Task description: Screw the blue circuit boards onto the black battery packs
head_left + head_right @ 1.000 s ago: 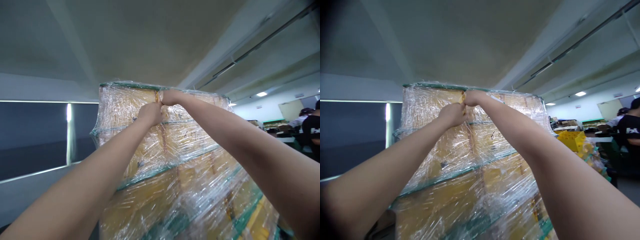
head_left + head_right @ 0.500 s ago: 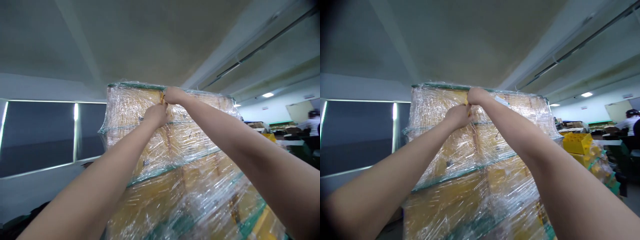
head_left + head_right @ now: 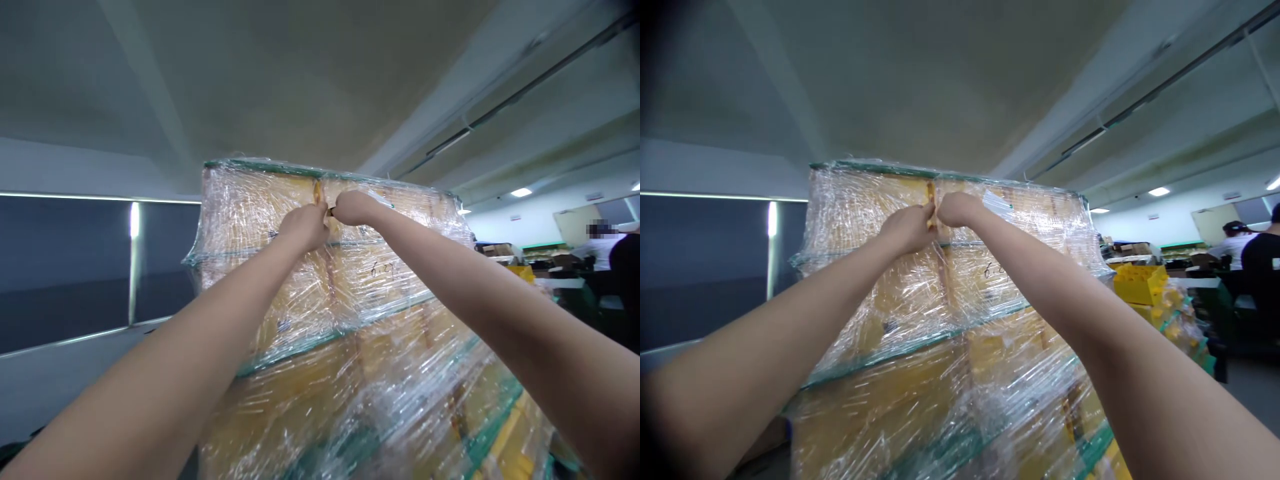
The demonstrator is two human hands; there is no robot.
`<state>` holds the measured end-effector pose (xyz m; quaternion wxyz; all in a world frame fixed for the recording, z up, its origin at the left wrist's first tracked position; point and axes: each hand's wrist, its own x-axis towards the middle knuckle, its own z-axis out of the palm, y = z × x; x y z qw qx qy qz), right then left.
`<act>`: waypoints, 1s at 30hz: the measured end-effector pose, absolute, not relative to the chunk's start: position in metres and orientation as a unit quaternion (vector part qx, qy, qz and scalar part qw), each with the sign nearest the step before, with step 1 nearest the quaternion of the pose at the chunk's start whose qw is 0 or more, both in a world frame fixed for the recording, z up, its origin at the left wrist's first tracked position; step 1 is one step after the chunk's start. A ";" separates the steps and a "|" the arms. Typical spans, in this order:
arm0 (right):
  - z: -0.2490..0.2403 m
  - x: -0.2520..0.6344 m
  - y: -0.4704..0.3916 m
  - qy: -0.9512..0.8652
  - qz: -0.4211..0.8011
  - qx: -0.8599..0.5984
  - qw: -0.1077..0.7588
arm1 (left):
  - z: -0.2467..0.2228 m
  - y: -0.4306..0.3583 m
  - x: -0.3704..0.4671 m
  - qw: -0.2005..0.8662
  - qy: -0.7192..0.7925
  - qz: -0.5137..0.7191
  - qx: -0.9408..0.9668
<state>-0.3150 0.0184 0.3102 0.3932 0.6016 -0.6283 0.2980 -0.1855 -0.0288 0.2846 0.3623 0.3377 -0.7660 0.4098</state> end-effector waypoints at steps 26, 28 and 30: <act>0.193 -0.329 0.018 -0.629 0.386 0.599 0.312 | 0.300 -0.021 -0.179 0.278 -0.796 0.405 0.353; 0.172 -0.335 0.027 -0.633 0.368 0.614 0.295 | 0.300 -0.021 -0.180 0.271 -0.800 0.402 0.353; 0.169 -0.338 0.036 -0.627 0.380 0.608 0.306 | 0.299 -0.019 -0.185 0.259 -0.801 0.400 0.363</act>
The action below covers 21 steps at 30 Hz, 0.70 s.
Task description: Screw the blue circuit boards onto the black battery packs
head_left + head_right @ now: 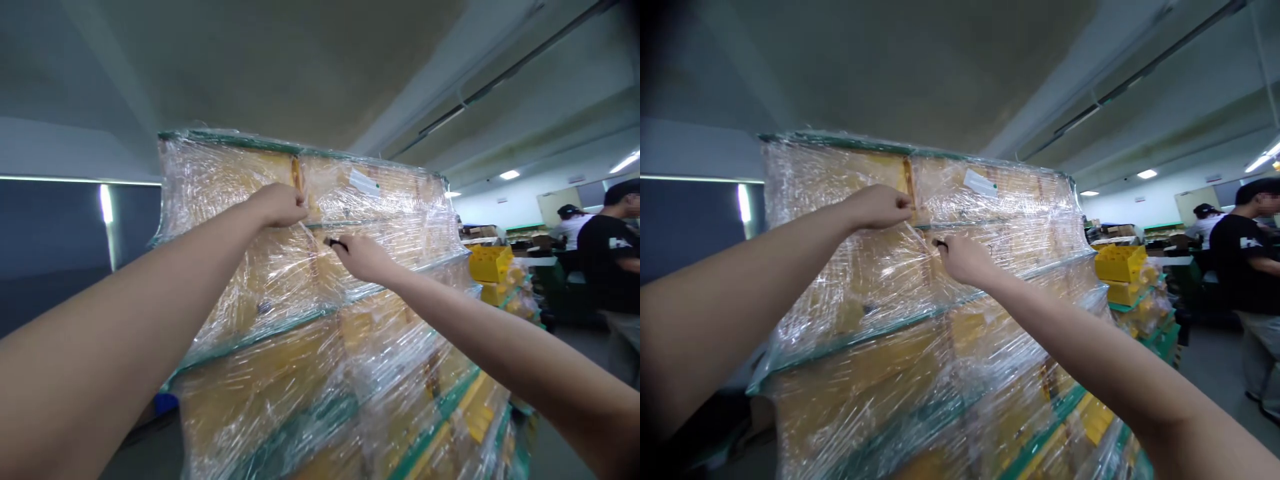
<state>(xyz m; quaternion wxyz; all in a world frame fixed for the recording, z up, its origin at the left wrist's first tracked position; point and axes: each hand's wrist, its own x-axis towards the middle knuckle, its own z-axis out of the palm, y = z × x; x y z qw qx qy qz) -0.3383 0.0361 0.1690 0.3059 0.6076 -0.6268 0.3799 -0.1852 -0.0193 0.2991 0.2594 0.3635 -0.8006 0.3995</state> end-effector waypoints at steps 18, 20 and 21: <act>0.174 -0.343 0.037 -0.628 0.380 0.607 0.305 | 0.282 -0.016 -0.191 0.216 -0.812 0.402 0.365; 0.192 -0.339 0.042 -0.613 0.418 0.581 0.334 | 0.282 -0.015 -0.193 0.215 -0.808 0.404 0.371; 0.202 -0.335 0.042 -0.604 0.435 0.570 0.347 | 0.281 -0.015 -0.194 0.216 -0.806 0.406 0.373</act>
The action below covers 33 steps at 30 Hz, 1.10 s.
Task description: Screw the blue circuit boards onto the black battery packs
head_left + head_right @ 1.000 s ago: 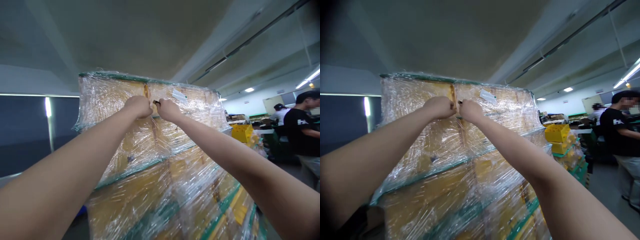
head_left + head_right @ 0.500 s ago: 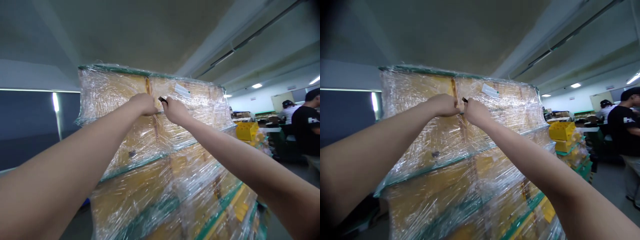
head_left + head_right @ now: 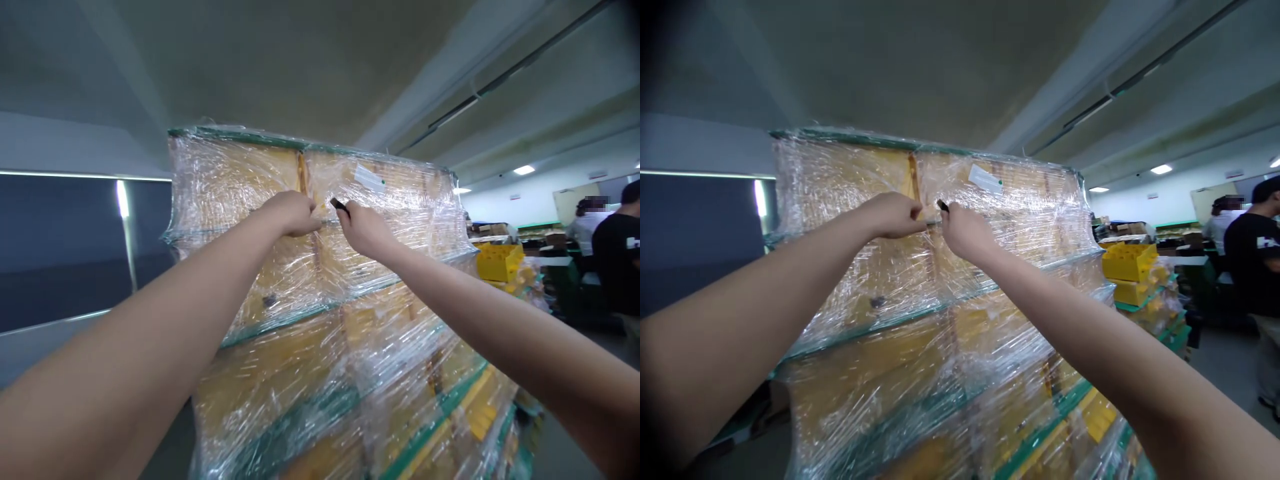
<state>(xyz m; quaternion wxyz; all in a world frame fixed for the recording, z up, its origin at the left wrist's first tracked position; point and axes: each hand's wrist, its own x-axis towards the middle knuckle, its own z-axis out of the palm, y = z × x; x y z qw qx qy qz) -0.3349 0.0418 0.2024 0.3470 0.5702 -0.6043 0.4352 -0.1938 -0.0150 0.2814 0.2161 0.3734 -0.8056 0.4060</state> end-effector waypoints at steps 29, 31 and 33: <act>0.152 -0.310 0.027 -0.662 0.407 0.566 0.275 | 0.232 0.008 -0.190 0.168 -0.822 0.409 0.360; 0.124 -0.314 0.028 -0.671 0.394 0.574 0.253 | 0.230 0.009 -0.193 0.163 -0.825 0.403 0.360; 0.102 -0.319 0.036 -0.673 0.387 0.583 0.239 | 0.229 0.010 -0.196 0.165 -0.826 0.397 0.365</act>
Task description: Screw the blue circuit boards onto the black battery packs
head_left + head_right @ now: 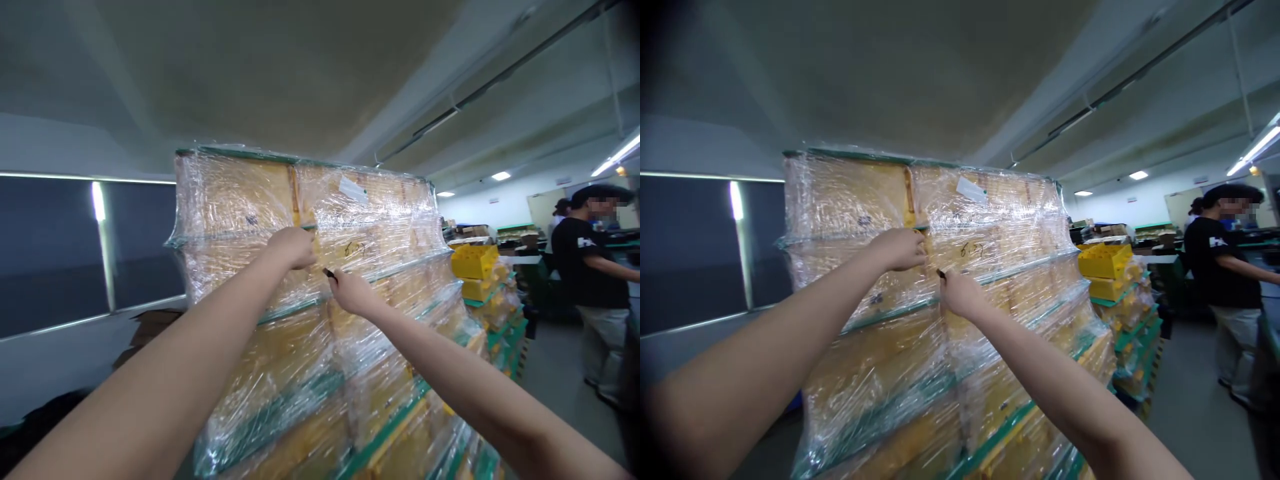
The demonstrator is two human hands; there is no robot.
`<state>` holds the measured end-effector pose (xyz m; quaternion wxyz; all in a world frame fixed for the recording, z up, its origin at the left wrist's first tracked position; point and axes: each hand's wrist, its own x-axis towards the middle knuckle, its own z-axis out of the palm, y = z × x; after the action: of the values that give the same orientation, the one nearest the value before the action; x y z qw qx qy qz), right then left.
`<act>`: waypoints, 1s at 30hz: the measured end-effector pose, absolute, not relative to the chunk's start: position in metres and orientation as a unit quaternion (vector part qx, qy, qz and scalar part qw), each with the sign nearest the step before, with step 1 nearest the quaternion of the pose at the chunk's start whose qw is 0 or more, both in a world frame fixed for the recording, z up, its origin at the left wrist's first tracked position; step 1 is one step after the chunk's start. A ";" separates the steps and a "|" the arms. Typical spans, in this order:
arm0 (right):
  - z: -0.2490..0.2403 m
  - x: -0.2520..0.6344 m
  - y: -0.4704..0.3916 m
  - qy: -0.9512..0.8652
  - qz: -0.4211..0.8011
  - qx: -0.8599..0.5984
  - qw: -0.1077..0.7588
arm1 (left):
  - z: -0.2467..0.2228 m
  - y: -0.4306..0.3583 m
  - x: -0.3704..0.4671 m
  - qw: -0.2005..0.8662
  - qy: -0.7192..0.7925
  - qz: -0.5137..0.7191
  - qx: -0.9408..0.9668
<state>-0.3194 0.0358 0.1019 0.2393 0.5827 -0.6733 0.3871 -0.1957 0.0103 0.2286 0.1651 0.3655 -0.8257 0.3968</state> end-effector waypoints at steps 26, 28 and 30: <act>0.074 -0.326 0.063 -0.685 0.396 0.572 0.215 | 0.183 0.024 -0.195 0.176 -0.810 0.389 0.402; 0.092 -0.322 0.063 -0.677 0.414 0.564 0.228 | 0.179 0.023 -0.199 0.180 -0.803 0.389 0.413; 0.111 -0.316 0.059 -0.666 0.427 0.563 0.239 | 0.176 0.022 -0.201 0.180 -0.800 0.391 0.417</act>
<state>-0.3164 0.0595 0.1113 0.2395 0.5630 -0.6661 0.4266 -0.2012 0.0217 0.1765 0.1802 0.4173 -0.8003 0.3911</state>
